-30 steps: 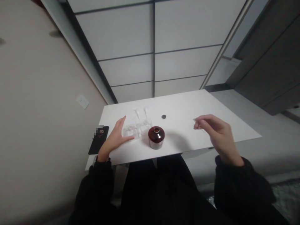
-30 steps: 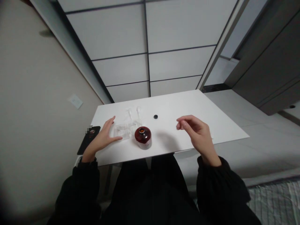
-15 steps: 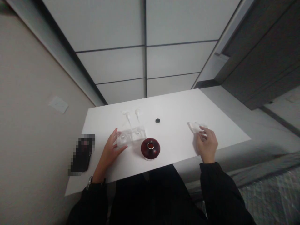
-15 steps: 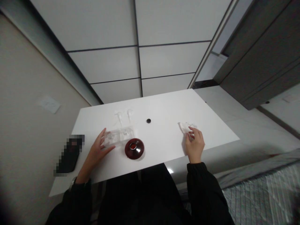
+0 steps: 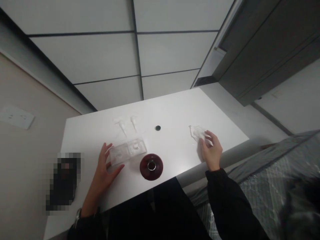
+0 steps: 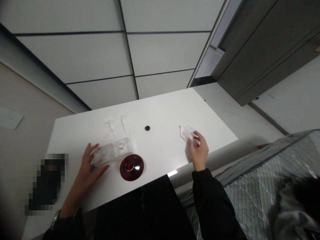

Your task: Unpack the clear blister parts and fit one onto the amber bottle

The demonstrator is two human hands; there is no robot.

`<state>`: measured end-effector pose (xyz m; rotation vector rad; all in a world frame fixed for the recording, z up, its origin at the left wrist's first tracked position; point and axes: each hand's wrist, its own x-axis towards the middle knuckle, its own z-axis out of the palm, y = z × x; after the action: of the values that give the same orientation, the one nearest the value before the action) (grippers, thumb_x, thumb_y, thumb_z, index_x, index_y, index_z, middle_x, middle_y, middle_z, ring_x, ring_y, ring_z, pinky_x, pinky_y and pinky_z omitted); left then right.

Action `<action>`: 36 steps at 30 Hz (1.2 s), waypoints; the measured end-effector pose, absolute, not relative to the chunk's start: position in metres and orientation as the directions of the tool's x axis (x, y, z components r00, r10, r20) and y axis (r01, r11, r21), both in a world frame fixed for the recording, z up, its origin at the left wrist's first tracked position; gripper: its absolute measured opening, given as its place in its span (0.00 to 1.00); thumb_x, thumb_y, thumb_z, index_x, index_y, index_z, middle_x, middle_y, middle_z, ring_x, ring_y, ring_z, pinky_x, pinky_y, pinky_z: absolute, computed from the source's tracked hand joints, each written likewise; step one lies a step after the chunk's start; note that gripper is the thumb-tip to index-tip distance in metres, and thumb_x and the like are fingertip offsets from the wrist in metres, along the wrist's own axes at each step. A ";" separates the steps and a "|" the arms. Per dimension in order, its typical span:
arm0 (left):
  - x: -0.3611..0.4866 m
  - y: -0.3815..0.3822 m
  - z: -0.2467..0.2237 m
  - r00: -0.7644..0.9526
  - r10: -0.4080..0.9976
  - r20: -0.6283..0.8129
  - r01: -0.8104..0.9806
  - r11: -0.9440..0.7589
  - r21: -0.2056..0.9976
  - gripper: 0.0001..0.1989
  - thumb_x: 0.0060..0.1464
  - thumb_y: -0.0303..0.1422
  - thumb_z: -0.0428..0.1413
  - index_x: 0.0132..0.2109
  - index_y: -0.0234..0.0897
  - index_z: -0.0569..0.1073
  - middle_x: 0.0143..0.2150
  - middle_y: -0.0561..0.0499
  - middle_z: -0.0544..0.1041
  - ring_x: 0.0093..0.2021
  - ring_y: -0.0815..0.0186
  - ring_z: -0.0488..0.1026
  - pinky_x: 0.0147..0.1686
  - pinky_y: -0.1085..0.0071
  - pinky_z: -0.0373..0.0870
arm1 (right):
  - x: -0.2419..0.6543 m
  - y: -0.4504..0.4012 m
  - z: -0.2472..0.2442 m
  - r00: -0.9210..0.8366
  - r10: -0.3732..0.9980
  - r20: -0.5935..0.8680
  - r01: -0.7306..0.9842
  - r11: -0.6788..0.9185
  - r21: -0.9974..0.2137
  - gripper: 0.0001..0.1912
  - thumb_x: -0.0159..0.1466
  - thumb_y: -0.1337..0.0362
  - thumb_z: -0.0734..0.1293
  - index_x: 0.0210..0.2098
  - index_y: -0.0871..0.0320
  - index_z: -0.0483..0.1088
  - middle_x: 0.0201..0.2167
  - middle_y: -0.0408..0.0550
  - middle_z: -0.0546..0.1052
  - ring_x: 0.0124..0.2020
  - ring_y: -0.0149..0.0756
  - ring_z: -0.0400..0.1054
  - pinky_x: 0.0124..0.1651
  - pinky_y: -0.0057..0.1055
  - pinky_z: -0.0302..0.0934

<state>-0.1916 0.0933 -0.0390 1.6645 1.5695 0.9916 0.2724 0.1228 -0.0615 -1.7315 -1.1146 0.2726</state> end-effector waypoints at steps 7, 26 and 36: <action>-0.186 0.081 -0.036 0.051 0.987 0.151 0.503 -0.155 0.850 0.59 0.59 0.43 0.67 0.79 0.60 0.31 0.82 0.36 0.42 0.80 0.37 0.52 0.63 0.40 0.74 | 0.279 0.115 -0.061 0.541 0.777 0.321 0.366 0.126 -0.922 0.27 0.63 0.45 0.74 0.56 0.51 0.75 0.66 0.57 0.75 0.55 0.52 0.79 0.51 0.50 0.79; -0.197 0.096 -0.041 -0.121 0.982 0.146 0.416 -0.083 0.906 0.62 0.48 0.46 0.73 0.79 0.58 0.44 0.82 0.36 0.46 0.78 0.33 0.55 0.63 0.33 0.72 | 0.287 0.132 -0.057 0.005 0.947 0.321 0.596 0.255 -0.761 0.23 0.62 0.46 0.74 0.51 0.50 0.81 0.56 0.55 0.83 0.59 0.55 0.75 0.66 0.55 0.67; -0.197 0.093 -0.035 -0.129 0.984 0.124 0.455 -0.052 0.889 0.54 0.56 0.48 0.67 0.79 0.57 0.44 0.81 0.37 0.48 0.77 0.37 0.58 0.63 0.38 0.75 | 0.275 0.134 -0.050 0.233 0.935 0.269 0.689 0.037 -0.724 0.26 0.75 0.44 0.57 0.50 0.54 0.79 0.36 0.53 0.84 0.36 0.48 0.78 0.43 0.43 0.71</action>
<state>-0.1970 0.0932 -0.0353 1.5447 1.6288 1.1376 0.2754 0.1341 -0.0501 -1.7132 -1.5184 0.3908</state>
